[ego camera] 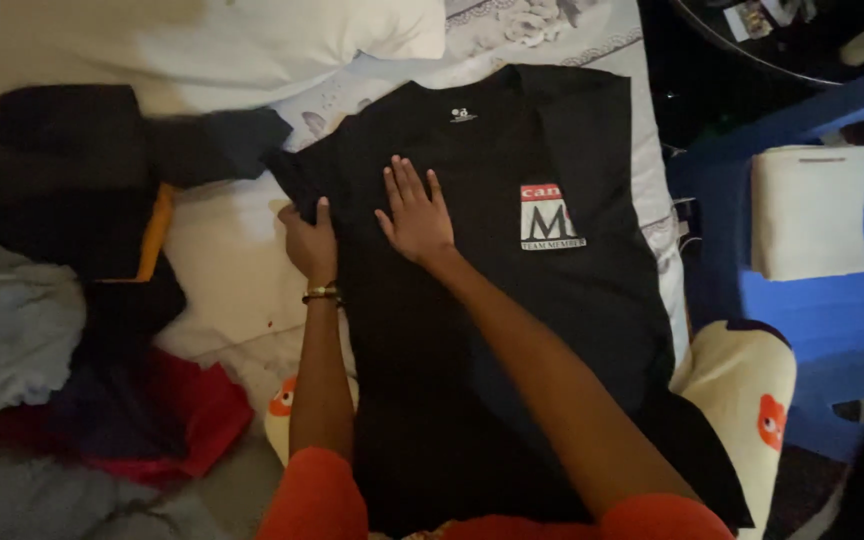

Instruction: The person is folding a black t-shirt on a bed.

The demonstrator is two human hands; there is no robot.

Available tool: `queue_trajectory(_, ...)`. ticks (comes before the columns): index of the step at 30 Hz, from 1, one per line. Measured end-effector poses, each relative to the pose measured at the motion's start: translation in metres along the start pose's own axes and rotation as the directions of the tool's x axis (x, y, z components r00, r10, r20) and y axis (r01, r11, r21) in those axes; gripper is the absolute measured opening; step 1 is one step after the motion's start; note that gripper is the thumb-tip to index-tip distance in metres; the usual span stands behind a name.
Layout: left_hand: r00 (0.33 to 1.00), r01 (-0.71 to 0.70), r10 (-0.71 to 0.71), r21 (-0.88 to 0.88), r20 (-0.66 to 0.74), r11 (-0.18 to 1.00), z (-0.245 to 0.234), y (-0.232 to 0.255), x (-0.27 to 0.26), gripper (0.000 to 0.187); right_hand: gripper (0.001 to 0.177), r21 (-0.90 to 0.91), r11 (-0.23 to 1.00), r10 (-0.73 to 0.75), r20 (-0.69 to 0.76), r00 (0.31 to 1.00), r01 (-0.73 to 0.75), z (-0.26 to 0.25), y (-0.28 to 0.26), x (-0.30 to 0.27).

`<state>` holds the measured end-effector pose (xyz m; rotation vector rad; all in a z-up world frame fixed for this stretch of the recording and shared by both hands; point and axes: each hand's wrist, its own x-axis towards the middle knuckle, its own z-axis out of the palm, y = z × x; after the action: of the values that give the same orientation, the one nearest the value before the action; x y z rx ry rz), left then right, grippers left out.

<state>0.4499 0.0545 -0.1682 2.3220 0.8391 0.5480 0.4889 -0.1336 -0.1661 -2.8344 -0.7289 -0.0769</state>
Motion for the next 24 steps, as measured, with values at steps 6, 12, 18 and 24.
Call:
queue_trajectory(6,0.997,0.055,-0.049,-0.101,0.065,0.993,0.035,-0.084,0.035,0.05,0.077,0.037,0.999,-0.013,-0.011,1.0,0.013,0.009,-0.015,0.021)
queue_trajectory(12,0.906,0.417,-0.324,-0.695,0.271,0.586,-0.019,-0.019,0.035,0.024,0.077,0.022,0.999,-0.045,-0.01,0.999,0.045,0.018,-0.032,0.055)
queue_trajectory(18,0.875,0.447,-0.357,-0.826,0.326,0.343,-0.018,-0.013,0.036,0.03,0.073,0.076,0.994,-0.075,-0.034,0.997,0.078,0.026,-0.043,0.085)
queue_trajectory(24,0.852,0.475,-0.294,-0.876,0.433,0.086,-0.031,-0.001,0.036,0.026,0.056,0.218,0.967,-0.084,-0.214,0.973,0.132,0.033,-0.044,0.117)
